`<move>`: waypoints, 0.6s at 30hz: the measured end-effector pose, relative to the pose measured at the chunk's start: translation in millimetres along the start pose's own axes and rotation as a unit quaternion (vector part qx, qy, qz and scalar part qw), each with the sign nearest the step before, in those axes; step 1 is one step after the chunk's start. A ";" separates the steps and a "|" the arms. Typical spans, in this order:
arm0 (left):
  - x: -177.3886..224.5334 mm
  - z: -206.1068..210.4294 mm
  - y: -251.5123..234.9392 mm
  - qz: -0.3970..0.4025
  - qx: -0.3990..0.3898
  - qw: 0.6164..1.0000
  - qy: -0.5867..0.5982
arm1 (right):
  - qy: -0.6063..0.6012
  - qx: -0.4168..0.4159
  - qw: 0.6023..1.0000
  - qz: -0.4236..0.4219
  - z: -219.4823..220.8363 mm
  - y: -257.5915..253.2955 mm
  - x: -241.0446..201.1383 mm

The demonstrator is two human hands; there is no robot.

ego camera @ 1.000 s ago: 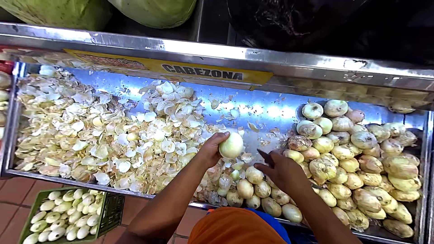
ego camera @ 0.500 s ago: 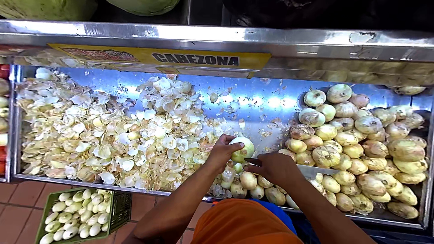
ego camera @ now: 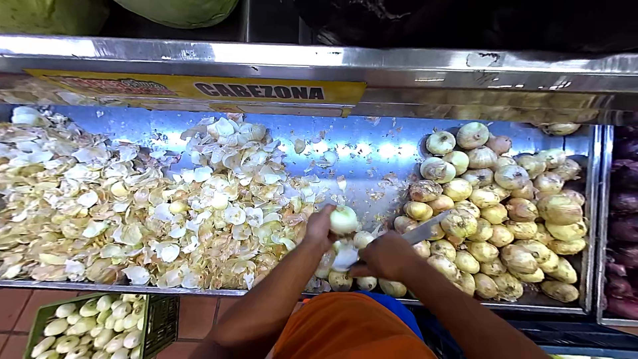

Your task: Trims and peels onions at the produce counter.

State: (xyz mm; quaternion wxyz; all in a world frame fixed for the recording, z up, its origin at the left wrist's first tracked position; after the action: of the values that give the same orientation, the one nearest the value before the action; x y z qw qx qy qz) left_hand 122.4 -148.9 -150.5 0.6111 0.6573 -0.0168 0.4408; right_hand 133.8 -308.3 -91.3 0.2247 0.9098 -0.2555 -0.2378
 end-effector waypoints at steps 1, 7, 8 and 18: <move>7.2 -0.9 -4.2 -0.006 -0.015 1.000 0.013 | -0.014 -0.031 0.999 0.006 10.8 0.4 -6.3; 42.6 -2.2 14.3 -0.027 -0.135 0.990 -0.007 | -0.128 0.076 0.983 0.111 -16.0 16.8 20.0; 44.2 -1.5 20.9 -0.028 -0.142 0.989 -0.017 | -0.134 0.133 0.975 0.116 -28.2 23.2 23.9; 32.7 4.5 46.4 -0.062 -0.205 0.977 0.012 | 0.011 0.389 0.920 -0.051 -50.9 26.0 16.7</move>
State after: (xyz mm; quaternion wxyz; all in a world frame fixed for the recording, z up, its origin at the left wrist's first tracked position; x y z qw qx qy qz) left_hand 118.9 -147.4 -93.7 0.7593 0.5123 -0.0586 0.3968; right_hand 165.0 -323.2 -42.8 -0.1567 0.9397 -0.2790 -0.1209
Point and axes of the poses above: each hand's wrist, its own y-axis away from the middle knuckle, its own z-axis out of the palm, x = y × z, the point moved 5 cm from there along -y, towards the middle knuckle, and after that the axes turned 5 degrees about -y, right-handed, at the moved point
